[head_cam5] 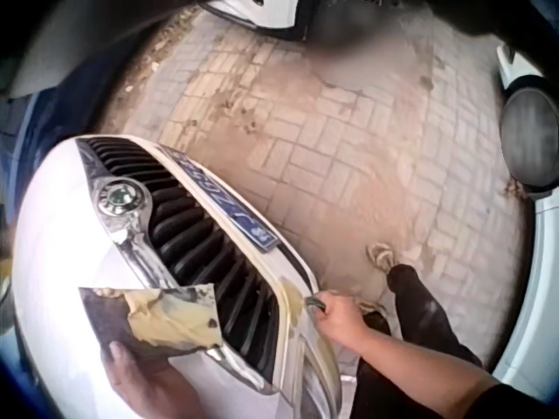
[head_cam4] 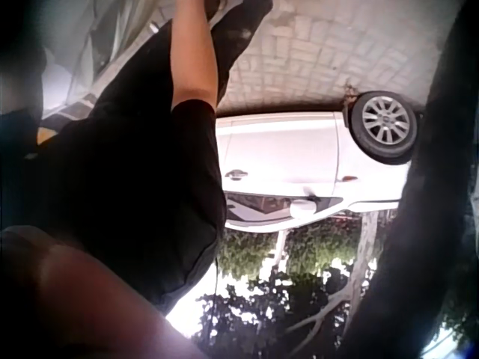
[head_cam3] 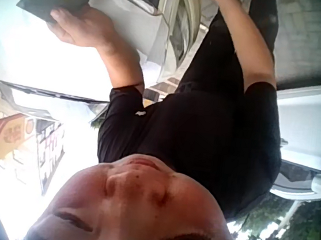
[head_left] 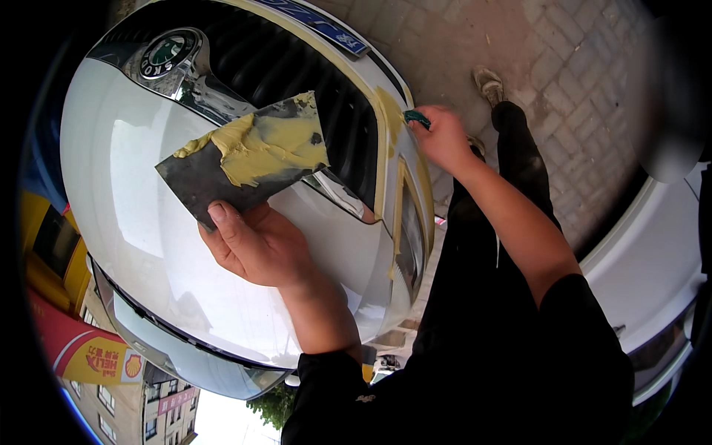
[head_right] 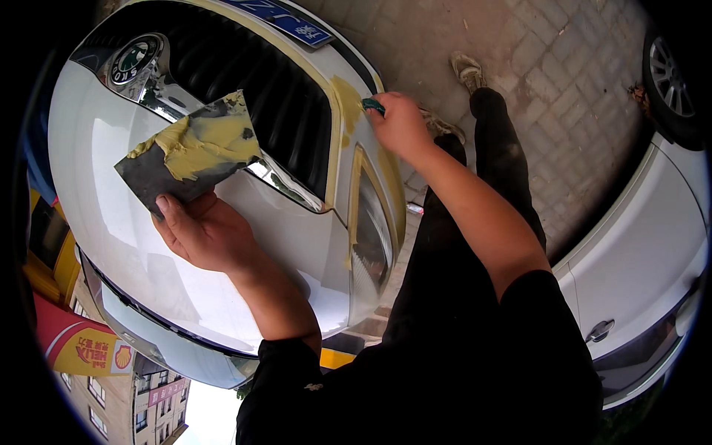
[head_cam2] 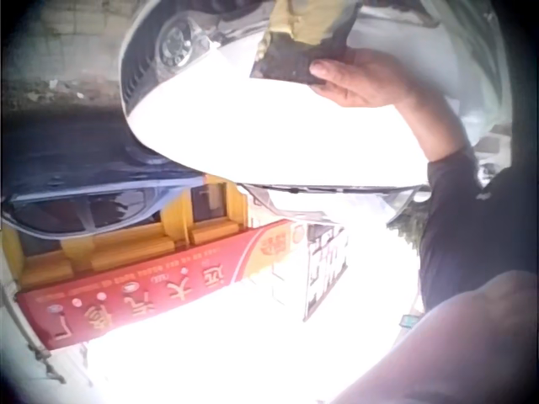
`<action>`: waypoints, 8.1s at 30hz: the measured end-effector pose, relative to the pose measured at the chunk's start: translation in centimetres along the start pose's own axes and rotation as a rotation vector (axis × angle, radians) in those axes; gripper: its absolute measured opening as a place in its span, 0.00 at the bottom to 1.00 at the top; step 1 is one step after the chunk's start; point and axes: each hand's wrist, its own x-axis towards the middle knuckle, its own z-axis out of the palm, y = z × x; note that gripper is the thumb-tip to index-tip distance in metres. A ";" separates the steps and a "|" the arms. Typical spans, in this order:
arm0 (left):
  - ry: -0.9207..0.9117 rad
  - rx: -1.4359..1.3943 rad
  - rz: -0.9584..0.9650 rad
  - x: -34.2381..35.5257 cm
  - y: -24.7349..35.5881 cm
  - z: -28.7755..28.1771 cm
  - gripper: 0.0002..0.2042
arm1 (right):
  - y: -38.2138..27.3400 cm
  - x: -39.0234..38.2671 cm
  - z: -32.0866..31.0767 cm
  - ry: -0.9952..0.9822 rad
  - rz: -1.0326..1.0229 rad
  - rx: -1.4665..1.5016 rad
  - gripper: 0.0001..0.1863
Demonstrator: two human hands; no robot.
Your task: The person applies a yellow body filler to the front bumper of a white car using a putty knife and a small scraper. They repeatedly transfer the filler from the knife to the car's surface, smoothing it into the damaged area around the grille and headlight.
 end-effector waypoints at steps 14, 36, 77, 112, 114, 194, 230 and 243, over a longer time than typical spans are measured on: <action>-0.030 -0.054 -0.041 0.0 -0.1 -0.4 0.14 | -0.4 1.0 -0.1 -0.033 -0.004 0.089 0.09; -0.073 -0.014 -0.078 -0.3 -0.4 -0.4 0.14 | 0.0 -0.1 -1.5 -0.069 -0.144 -0.052 0.08; -0.044 0.033 -0.088 -0.7 -0.6 -0.2 0.15 | -1.8 0.6 -0.4 -0.022 0.062 0.043 0.09; -0.209 0.444 0.000 -6.3 4.0 7.7 0.14 | -24.7 -0.2 -19.3 -0.211 -0.626 0.047 0.09; -0.161 0.424 0.038 -7.2 4.5 8.6 0.14 | -25.0 -1.0 -19.4 -0.288 -0.432 0.186 0.08; -0.774 -0.451 0.098 -30.3 -29.5 7.2 0.10 | 23.4 12.6 6.6 -0.244 -1.182 -0.246 0.14; -0.693 -0.462 0.122 -31.5 -28.8 7.4 0.10 | 18.6 14.3 5.3 -0.376 -1.348 -0.586 0.13; -0.687 -0.452 0.163 -31.3 -29.0 7.7 0.10 | 21.9 10.4 6.1 -0.580 -1.388 -0.498 0.14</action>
